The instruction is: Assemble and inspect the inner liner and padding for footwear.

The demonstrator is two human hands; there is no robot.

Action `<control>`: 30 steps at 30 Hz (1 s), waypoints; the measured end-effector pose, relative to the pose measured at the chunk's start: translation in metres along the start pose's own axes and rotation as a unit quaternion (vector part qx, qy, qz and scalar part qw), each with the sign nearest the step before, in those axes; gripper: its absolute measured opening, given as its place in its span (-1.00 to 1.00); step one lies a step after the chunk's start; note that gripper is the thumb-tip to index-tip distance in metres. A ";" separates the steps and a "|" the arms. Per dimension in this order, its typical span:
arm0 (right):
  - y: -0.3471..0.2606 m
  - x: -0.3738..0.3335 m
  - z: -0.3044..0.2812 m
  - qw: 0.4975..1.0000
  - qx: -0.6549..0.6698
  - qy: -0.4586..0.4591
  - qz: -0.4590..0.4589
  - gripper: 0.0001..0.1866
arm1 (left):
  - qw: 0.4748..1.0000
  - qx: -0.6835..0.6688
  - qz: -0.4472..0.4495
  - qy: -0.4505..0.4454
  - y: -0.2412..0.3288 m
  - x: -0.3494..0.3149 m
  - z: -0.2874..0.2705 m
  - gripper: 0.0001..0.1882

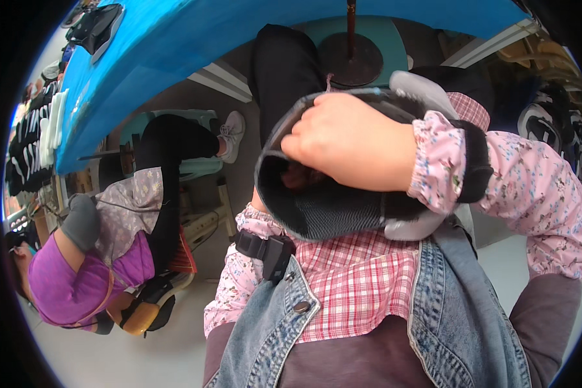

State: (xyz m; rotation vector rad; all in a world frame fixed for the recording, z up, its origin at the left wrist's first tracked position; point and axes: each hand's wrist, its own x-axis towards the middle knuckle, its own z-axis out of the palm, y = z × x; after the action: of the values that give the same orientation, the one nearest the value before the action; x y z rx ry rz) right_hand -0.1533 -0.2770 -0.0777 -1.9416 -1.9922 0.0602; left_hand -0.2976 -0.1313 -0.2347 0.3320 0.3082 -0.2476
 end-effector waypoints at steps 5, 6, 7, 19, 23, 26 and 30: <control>0.001 -0.014 -0.015 0.995 -0.096 -0.009 -0.023 -0.90 | 0.978 0.147 0.057 0.134 0.000 0.006 0.066 -0.71; 0.004 -0.015 -0.015 0.992 -0.120 0.017 -0.024 -0.91 | 0.979 0.146 0.057 0.134 -0.003 0.007 0.058 -0.71; 0.005 -0.012 -0.016 0.985 -0.166 0.039 -0.026 -0.91 | 0.970 0.186 0.072 0.135 -0.007 0.007 0.045 -0.73; 0.036 0.024 -0.009 0.987 -0.044 -0.077 0.132 -0.78 | 0.801 0.539 0.224 0.132 0.035 0.011 0.019 -0.61; 0.045 0.034 -0.008 0.960 -0.049 -0.195 0.192 -0.83 | 0.813 0.552 0.077 0.168 0.082 0.000 0.117 -0.49; 0.041 0.047 -0.016 0.954 -0.060 -0.248 0.158 -0.84 | 0.698 0.711 -0.028 0.081 0.093 0.002 0.116 -0.52; 0.031 0.058 -0.036 0.923 -0.093 -0.341 0.151 -0.80 | 0.639 0.768 -0.041 0.008 0.107 0.014 0.107 -0.53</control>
State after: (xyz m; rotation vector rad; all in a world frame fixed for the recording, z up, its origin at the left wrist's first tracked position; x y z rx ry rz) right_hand -0.1136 -0.2260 -0.0399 -2.5962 -2.1116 0.7446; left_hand -0.2264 -0.0736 -0.1133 2.0489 0.0422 -0.5677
